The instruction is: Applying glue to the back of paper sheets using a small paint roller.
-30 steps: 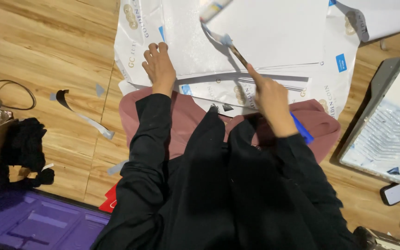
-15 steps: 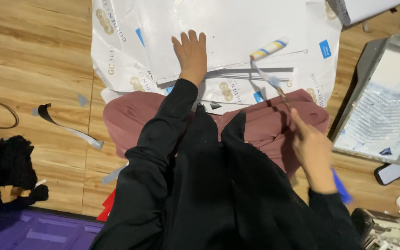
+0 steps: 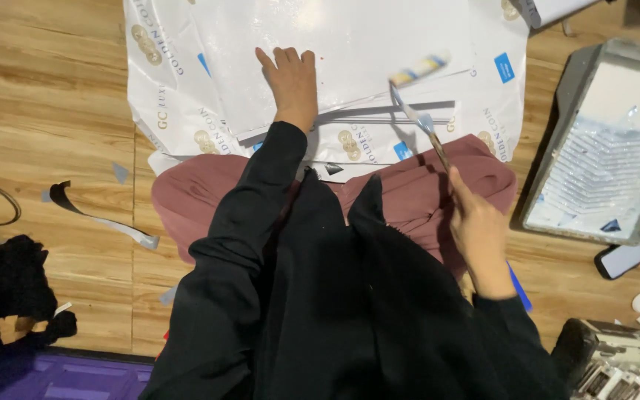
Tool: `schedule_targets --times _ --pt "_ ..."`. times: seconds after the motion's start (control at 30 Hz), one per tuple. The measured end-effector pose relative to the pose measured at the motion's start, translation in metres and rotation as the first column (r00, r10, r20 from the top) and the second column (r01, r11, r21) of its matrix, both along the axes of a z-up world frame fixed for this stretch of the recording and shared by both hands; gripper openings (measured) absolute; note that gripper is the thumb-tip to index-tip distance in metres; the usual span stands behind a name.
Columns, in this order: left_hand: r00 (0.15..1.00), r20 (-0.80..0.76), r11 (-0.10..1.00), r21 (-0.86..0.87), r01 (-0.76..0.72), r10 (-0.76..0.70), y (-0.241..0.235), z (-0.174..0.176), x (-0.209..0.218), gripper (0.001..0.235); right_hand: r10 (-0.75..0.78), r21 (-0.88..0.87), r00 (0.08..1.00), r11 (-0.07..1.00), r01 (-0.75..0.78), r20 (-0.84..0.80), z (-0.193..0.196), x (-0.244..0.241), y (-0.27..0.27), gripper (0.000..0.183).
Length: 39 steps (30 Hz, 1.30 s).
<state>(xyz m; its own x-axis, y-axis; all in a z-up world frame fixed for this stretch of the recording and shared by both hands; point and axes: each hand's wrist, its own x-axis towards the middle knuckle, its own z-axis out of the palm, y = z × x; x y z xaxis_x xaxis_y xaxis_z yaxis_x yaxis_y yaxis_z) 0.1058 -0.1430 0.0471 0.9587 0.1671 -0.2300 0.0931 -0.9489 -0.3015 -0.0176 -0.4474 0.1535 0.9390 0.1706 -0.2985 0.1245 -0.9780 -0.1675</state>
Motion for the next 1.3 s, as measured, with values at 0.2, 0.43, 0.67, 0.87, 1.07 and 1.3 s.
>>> schedule_targets --times 0.2,0.43,0.67,0.87,1.07,1.3 --pt "0.999 -0.017 1.0 -0.004 -0.028 0.028 0.0 0.005 0.001 0.058 0.066 0.073 0.989 0.994 -0.076 0.131 -0.002 0.052 0.028 0.06" --pt "1.0 -0.003 1.0 0.019 -0.013 0.013 0.0 -0.001 0.004 0.059 -0.13 0.077 0.991 0.989 0.127 0.036 0.012 0.016 -0.017 0.044" --pt "0.999 0.039 1.0 0.001 -0.006 0.006 0.002 -0.003 0.004 0.052 0.014 0.205 0.969 0.976 -0.067 0.248 -0.008 0.052 0.0 0.053" --pt "0.999 -0.04 0.999 0.04 -0.012 0.014 -0.001 0.0 0.007 0.056 -0.124 0.089 0.992 0.988 0.124 -0.007 0.016 -0.005 -0.031 0.063" --pt "0.998 0.063 1.0 0.017 0.02 -0.021 0.003 -0.003 0.0 0.051 -0.14 0.092 0.99 0.986 0.138 0.016 0.053 0.018 -0.011 0.048" --pt "0.997 0.069 1.0 0.017 -0.017 0.016 0.003 -0.003 -0.003 0.05 -0.078 0.209 0.997 0.975 0.074 0.012 0.018 0.122 0.053 0.048"
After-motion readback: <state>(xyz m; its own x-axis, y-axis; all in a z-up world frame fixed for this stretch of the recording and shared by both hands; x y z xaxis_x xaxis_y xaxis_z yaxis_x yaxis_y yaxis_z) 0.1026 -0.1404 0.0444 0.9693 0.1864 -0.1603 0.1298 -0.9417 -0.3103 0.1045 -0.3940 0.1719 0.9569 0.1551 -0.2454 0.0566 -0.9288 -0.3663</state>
